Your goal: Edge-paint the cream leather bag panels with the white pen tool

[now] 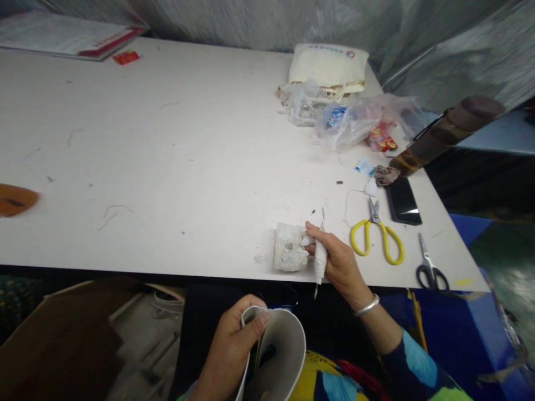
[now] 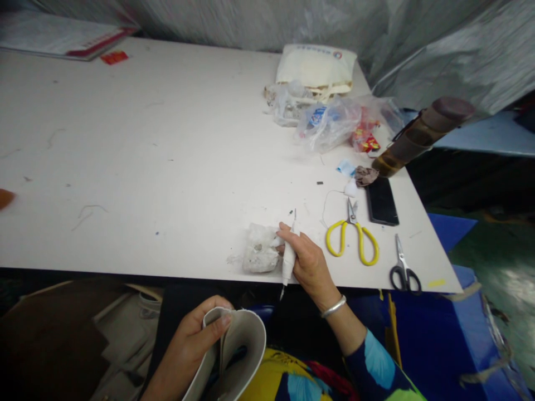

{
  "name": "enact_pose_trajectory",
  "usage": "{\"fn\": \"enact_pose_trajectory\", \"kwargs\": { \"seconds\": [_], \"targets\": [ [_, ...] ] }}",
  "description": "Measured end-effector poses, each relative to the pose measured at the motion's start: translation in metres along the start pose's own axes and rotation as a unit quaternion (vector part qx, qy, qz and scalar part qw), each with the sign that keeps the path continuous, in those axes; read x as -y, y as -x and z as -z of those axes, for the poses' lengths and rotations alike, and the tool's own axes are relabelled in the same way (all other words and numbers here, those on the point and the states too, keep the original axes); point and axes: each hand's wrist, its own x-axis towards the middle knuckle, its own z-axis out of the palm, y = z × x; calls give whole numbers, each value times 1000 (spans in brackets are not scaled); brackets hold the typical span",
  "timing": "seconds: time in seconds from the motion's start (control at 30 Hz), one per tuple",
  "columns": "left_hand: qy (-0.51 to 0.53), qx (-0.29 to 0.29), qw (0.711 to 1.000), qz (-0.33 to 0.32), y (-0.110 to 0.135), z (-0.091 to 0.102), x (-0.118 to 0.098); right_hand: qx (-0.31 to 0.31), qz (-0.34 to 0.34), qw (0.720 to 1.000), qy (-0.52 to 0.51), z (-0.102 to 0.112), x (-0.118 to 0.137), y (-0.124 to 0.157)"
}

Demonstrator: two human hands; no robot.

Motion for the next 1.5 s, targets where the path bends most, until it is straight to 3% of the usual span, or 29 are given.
{"fn": "enact_pose_trajectory", "kwargs": {
  "seconds": [0.43, 0.57, 0.7, 0.9, 1.17, 1.5],
  "targets": [
    [-3, 4, 1000, -10, -1, -1, 9, -8, 16, 1000, -10, 10, 8, 5],
    [-20, -11, 1000, -14, 0, -2, 6, -66, 7, 997, -28, 14, 12, 10],
    [-37, -20, 999, -10, 2, -4, 1, -105, -28, 994, -30, 23, 37, 18],
    [-54, -6, 998, -5, 1, -7, -3, -96, -145, 983, -63, 20, 69, 35],
    [-40, 23, 999, 8, 4, -6, -6, -78, -136, 985, -69, 13, 73, 33],
    [-52, 18, 998, 12, 4, -7, -9, -69, -119, 989, -54, 9, 69, 33]
  ]
}}
